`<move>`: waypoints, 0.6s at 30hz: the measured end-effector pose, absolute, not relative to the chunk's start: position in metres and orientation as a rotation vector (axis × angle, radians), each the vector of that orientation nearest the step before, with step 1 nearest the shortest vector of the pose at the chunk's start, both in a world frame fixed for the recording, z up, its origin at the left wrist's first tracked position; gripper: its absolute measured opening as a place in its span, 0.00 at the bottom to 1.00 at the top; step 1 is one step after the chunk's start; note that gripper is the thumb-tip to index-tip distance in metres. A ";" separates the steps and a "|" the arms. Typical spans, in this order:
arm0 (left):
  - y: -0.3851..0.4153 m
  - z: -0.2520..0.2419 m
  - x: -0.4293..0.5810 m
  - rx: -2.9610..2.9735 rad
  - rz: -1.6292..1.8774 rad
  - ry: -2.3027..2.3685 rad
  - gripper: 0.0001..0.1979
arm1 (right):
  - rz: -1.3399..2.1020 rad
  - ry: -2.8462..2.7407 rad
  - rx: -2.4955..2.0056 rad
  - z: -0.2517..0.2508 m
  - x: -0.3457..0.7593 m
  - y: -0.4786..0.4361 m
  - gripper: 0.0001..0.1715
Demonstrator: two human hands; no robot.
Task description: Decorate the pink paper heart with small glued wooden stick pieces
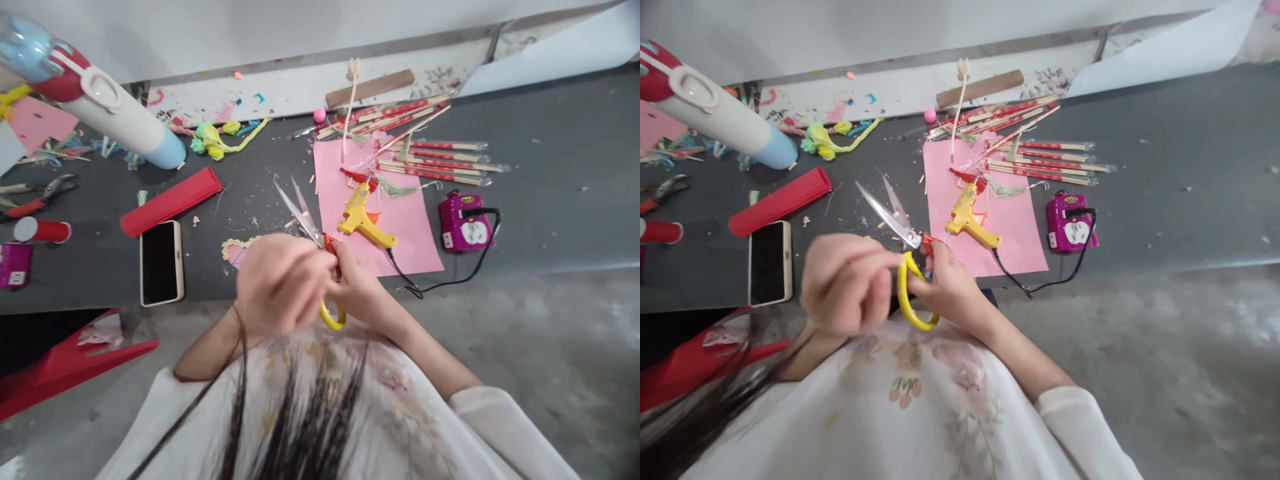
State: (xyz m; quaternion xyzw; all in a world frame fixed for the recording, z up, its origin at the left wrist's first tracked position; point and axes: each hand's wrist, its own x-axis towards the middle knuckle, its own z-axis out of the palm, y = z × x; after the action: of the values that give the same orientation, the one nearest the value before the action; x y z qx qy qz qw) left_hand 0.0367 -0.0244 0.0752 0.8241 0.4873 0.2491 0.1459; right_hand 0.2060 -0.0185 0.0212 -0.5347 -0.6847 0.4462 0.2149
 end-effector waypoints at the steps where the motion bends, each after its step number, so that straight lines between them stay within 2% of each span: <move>1: -0.023 0.072 0.030 2.401 0.877 1.476 0.10 | 1.276 -1.861 -1.512 0.024 0.205 -0.017 0.16; 2: -0.021 0.068 0.026 2.442 1.079 1.584 0.10 | 1.303 -1.831 -1.528 0.025 0.204 -0.017 0.18; 4: -0.016 0.058 0.020 2.411 1.178 1.749 0.08 | 1.322 -1.817 -1.506 0.027 0.205 -0.019 0.19; 7: -0.013 0.046 0.019 2.405 1.047 1.855 0.08 | 1.291 -1.839 -1.442 0.028 0.211 -0.023 0.20; 13: -0.016 0.036 0.019 2.518 0.971 1.751 0.03 | 1.237 -1.897 -1.384 0.032 0.217 -0.028 0.19; 18: -0.015 0.038 0.019 2.594 1.013 1.642 0.08 | 1.182 -1.904 -1.409 0.032 0.220 -0.030 0.24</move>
State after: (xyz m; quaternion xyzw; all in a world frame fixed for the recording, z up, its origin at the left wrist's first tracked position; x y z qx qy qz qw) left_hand 0.0188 -0.0150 0.0376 0.8016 0.5074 0.3129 -0.0458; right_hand 0.2202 -0.0302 0.0320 -0.5162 -0.6973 0.4329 0.2446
